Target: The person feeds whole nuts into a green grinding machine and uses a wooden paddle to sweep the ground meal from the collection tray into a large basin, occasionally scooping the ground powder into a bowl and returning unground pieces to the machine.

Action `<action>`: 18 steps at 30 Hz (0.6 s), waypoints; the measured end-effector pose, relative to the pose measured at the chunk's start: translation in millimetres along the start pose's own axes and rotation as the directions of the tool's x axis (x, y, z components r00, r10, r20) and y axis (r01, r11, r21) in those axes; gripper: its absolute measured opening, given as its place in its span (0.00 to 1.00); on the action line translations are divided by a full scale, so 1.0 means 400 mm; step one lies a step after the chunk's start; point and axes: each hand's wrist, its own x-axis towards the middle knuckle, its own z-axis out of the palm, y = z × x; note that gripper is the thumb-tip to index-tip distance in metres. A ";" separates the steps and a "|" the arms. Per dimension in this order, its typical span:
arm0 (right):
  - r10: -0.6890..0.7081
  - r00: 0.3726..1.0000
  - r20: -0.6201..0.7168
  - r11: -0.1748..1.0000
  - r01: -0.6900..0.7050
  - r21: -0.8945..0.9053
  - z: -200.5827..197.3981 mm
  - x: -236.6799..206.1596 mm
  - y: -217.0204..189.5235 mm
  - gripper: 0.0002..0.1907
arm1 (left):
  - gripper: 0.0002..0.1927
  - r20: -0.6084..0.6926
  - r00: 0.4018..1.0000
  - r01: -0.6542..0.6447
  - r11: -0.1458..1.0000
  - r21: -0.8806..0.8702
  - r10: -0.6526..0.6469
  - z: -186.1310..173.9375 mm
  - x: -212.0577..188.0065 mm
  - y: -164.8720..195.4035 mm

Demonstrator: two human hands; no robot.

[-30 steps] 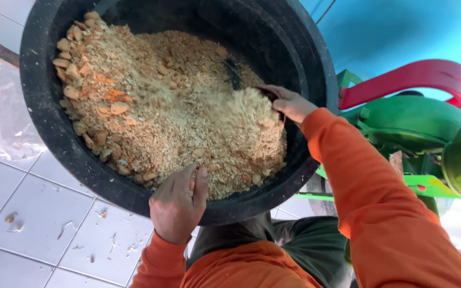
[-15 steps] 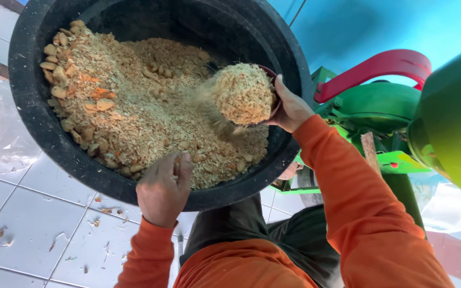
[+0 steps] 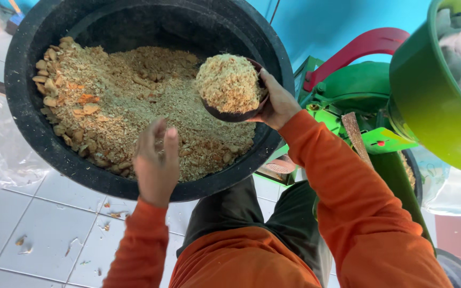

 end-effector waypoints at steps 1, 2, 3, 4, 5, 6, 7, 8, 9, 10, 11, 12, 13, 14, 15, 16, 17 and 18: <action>-0.010 1.000 0.003 1.000 0.010 -0.003 0.004 -0.009 -0.005 0.31 | 0.28 0.030 0.992 0.124 0.986 -0.115 -0.121 0.018 0.021 0.005; -0.017 1.000 0.004 1.000 0.017 -0.005 0.006 -0.017 -0.009 0.31 | 0.34 0.077 0.968 0.249 0.942 -0.223 -0.238 0.048 0.042 0.015; -0.024 1.000 0.006 1.000 0.024 -0.009 0.008 -0.026 -0.012 0.32 | 0.38 0.047 0.976 0.217 0.944 -0.249 -0.213 0.075 0.058 0.027; -0.030 0.999 -0.014 0.999 0.030 -0.030 0.010 -0.034 -0.016 0.32 | 0.42 0.015 0.982 0.185 0.943 -0.275 -0.188 0.098 0.076 0.037; -0.037 0.999 -0.034 0.998 0.035 -0.052 0.010 -0.045 -0.019 0.32 | 0.45 0.043 0.973 0.228 0.919 -0.321 -0.226 0.123 0.102 0.045; -0.043 0.998 -0.055 0.996 0.038 -0.074 0.009 -0.056 -0.022 0.32 | 0.48 0.075 0.962 0.271 0.891 -0.365 -0.263 0.147 0.129 0.053; -0.043 0.997 -0.056 0.995 0.038 -0.087 0.005 -0.067 -0.024 0.32 | 0.52 0.108 0.949 0.313 0.858 -0.408 -0.295 0.167 0.151 0.062; -0.045 0.997 -0.059 0.994 0.039 -0.101 0.002 -0.082 -0.028 0.32 | 0.53 0.120 0.944 0.328 0.837 -0.439 -0.307 0.183 0.168 0.072; -0.045 0.997 -0.064 0.993 0.038 -0.113 -0.002 -0.098 -0.031 0.32 | 0.55 0.135 0.938 0.344 0.814 -0.467 -0.319 0.196 0.179 0.084; -0.052 0.998 -0.048 0.993 0.046 -0.111 -0.006 -0.116 -0.034 0.31 | 0.57 0.151 0.932 0.360 0.791 -0.495 -0.330 0.209 0.186 0.093; -0.060 0.998 -0.032 0.992 0.056 -0.111 -0.011 -0.136 -0.038 0.31 | 0.58 0.172 0.931 0.363 0.778 -0.512 -0.321 0.222 0.190 0.103; -0.067 0.998 -0.016 0.992 0.064 -0.109 -0.015 -0.157 -0.041 0.31 | 0.58 0.193 0.930 0.368 0.766 -0.528 -0.313 0.232 0.191 0.117; -0.078 0.997 0.006 0.991 0.078 -0.105 -0.019 -0.179 -0.044 0.31 | 0.59 0.215 0.928 0.373 0.753 -0.542 -0.304 0.241 0.189 0.132; -0.089 0.996 0.027 0.991 0.092 -0.101 -0.024 -0.202 -0.048 0.31 | 0.60 0.239 0.928 0.373 0.739 -0.561 -0.287 0.249 0.184 0.151; -0.100 0.994 0.047 0.990 0.104 -0.095 -0.030 -0.227 -0.051 0.32 | 0.60 0.264 0.926 0.377 0.724 -0.578 -0.270 0.256 0.175 0.172; -0.117 0.992 0.042 0.989 0.120 -0.090 -0.037 -0.254 -0.053 0.32 | 0.60 0.291 0.922 0.383 0.708 -0.594 -0.255 0.262 0.164 0.194; -0.134 0.990 0.034 0.987 0.137 -0.083 -0.045 -0.285 -0.055 0.32 | 0.60 0.310 0.923 0.377 0.696 -0.611 -0.227 0.266 0.153 0.218; -0.153 0.988 0.025 0.985 0.155 -0.076 -0.055 -0.317 -0.057 0.33 | 0.60 0.330 0.923 0.371 0.684 -0.628 -0.198 0.271 0.142 0.244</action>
